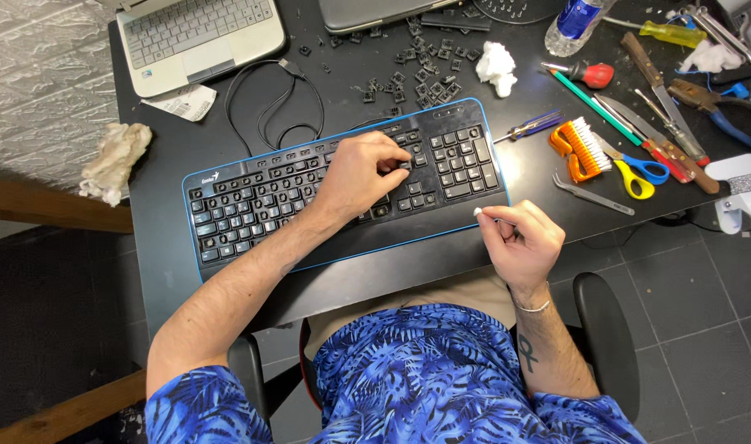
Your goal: The person removes individual keycaps from a black keyboard, cleans each keycap with a cotton swab, and places the cleaned keycaps on the table. The person repeats this process for several keycaps throughout the clip.
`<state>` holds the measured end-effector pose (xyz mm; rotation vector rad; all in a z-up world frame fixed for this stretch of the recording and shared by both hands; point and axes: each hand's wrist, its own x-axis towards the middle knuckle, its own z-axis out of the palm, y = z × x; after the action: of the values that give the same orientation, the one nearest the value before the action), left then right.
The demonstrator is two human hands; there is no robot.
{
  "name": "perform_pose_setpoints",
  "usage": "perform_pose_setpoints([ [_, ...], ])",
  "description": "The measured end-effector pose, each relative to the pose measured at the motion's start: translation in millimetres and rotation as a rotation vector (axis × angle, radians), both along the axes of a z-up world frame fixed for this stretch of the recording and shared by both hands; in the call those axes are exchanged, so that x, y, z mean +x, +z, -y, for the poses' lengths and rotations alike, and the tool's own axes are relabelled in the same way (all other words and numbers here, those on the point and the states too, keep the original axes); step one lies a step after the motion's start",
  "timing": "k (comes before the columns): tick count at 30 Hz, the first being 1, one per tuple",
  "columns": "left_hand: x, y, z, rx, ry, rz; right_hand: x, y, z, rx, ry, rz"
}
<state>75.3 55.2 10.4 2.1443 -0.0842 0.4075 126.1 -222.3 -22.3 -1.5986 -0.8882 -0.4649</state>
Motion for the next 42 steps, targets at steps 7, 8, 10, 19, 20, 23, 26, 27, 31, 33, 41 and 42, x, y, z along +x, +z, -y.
perform_pose_setpoints([
  [7,10.4,6.6,1.4,0.097,0.009,-0.098,-1.2,0.7,-0.3,-0.017,-0.003,0.003],
  [8,11.0,6.2,1.0,0.094,0.006,-0.105,-1.3,0.7,-0.4,-0.018,-0.004,0.005],
  [10,12.5,4.7,-0.1,0.090,0.005,-0.112,-1.6,1.1,-1.2,-0.019,-0.004,0.007],
  [19,17.0,5.7,-0.4,0.109,0.035,-0.126,-0.9,-1.8,-0.9,-0.032,-0.003,0.004],
  [20,17.0,5.3,-1.0,0.110,0.034,-0.127,-0.5,-1.6,-1.1,-0.031,-0.001,0.010],
  [23,17.8,2.7,-2.2,0.079,0.028,-0.120,-0.5,-2.3,-1.5,-0.023,-0.002,0.015],
  [26,19.7,-1.8,-3.5,0.068,0.022,-0.118,0.1,-2.3,-1.9,-0.021,-0.004,0.015],
  [27,19.5,-4.4,-3.1,0.085,0.022,-0.124,-0.4,-2.4,-1.2,-0.027,-0.006,0.016],
  [31,21.3,-13.0,-0.1,0.210,0.021,-0.112,0.1,-2.9,-1.6,-0.033,0.005,0.012],
  [33,22.2,-15.5,0.5,0.264,0.013,-0.099,0.1,-2.3,-1.9,-0.032,0.015,0.023],
  [41,17.1,-4.0,-10.9,0.225,-0.039,-0.032,-0.8,0.0,-2.0,-0.033,0.011,0.027],
  [42,13.4,0.5,-13.0,0.194,-0.050,-0.001,-1.1,0.2,-2.4,-0.027,0.007,0.020],
])
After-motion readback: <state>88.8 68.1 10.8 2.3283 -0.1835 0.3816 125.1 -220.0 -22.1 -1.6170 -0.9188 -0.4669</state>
